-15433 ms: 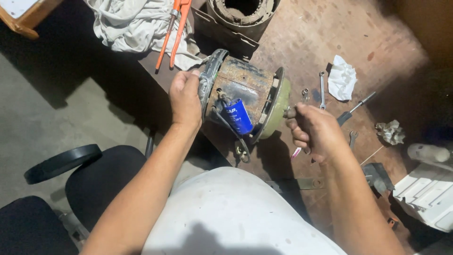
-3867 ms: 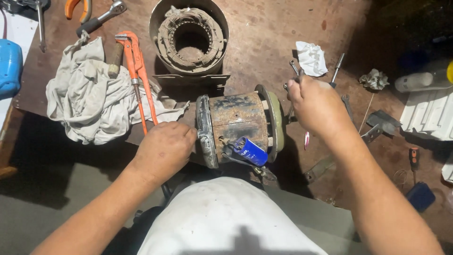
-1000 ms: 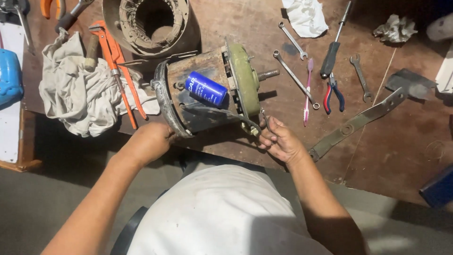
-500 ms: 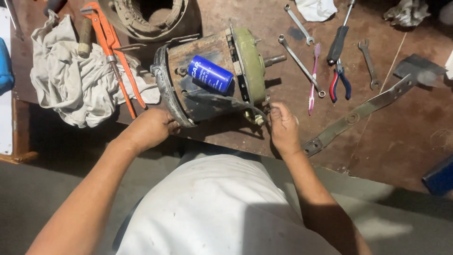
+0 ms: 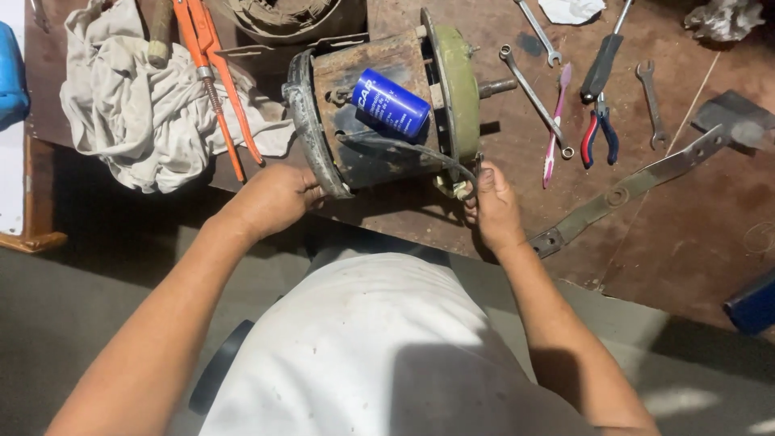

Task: Disassembling an electric motor using various hand tools like wrenches, pliers, and screwdrivers on a repair bench.

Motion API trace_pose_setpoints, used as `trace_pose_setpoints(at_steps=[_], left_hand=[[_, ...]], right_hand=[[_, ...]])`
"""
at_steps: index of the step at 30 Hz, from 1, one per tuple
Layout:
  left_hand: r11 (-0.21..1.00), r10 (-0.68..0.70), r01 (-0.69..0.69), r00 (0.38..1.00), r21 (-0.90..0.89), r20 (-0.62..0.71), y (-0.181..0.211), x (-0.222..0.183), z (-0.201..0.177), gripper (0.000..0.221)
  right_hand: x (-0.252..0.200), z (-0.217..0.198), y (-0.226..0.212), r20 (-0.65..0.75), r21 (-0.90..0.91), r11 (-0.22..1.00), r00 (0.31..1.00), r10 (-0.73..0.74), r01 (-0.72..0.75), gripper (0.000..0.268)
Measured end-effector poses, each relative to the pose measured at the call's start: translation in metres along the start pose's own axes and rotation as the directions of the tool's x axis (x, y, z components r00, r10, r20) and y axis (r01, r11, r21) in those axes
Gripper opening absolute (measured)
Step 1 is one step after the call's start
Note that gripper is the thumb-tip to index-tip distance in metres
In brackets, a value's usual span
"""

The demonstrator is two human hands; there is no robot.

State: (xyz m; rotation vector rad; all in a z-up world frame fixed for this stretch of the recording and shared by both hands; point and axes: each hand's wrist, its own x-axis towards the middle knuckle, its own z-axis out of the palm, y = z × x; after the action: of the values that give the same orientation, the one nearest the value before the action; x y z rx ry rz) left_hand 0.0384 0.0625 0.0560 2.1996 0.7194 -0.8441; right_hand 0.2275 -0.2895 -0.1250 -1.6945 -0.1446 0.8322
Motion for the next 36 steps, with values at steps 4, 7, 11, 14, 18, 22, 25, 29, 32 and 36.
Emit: trace_pose_setpoints(at_steps=[4,7,11,14,18,22,25,29,32,36], left_hand=[[1.0,0.01,-0.01,1.0,0.005,-0.029,-0.013,0.008,0.011,0.047],[0.999,0.033,-0.032,0.999,0.029,-0.037,-0.014,0.008,0.012,0.047],[0.997,0.028,-0.022,0.997,0.071,-0.076,-0.012,0.008,0.012,0.045],[0.997,0.029,-0.024,0.996,0.07,-0.082,-0.009,0.004,0.012,0.047],[0.998,0.025,-0.019,0.995,0.063,-0.098,-0.003,0.003,0.011,0.048],[0.999,-0.005,0.01,0.995,0.05,-0.096,-0.009,0.007,0.016,0.048],[0.999,-0.021,0.026,0.995,0.043,-0.1,-0.007,0.004,0.015,0.05],[0.998,0.006,0.001,0.993,0.062,-0.117,-0.008,0.005,0.017,0.049],[0.997,0.0,0.009,0.992,0.071,-0.13,-0.012,0.006,0.023,0.048],[0.991,0.014,0.009,0.986,0.136,-0.165,-0.021,0.013,0.031,0.047]], right_hand=[[0.008,-0.006,-0.016,0.002,-0.314,0.93,0.979,-0.203,0.194,0.063],[-0.007,-0.003,-0.039,-0.042,-0.437,0.876,0.968,-0.248,0.206,0.044],[-0.009,-0.01,-0.033,-0.019,-0.467,0.854,0.963,-0.268,0.228,0.033],[-0.007,-0.013,-0.005,-0.019,-0.452,0.86,0.962,-0.273,0.235,0.036],[-0.008,-0.011,0.0,-0.028,-0.463,0.853,0.958,-0.286,0.242,0.039],[-0.013,-0.006,-0.016,-0.059,-0.43,0.884,0.972,-0.229,0.182,0.039],[-0.015,-0.002,-0.016,-0.075,-0.392,0.909,0.98,-0.183,0.14,0.04],[-0.015,0.0,-0.025,-0.076,-0.401,0.904,0.977,-0.198,0.152,0.039],[-0.021,-0.001,-0.043,-0.06,-0.457,0.878,0.98,-0.189,0.142,0.036],[-0.039,0.0,-0.093,-0.03,-0.555,0.831,0.999,-0.033,0.011,0.034]])
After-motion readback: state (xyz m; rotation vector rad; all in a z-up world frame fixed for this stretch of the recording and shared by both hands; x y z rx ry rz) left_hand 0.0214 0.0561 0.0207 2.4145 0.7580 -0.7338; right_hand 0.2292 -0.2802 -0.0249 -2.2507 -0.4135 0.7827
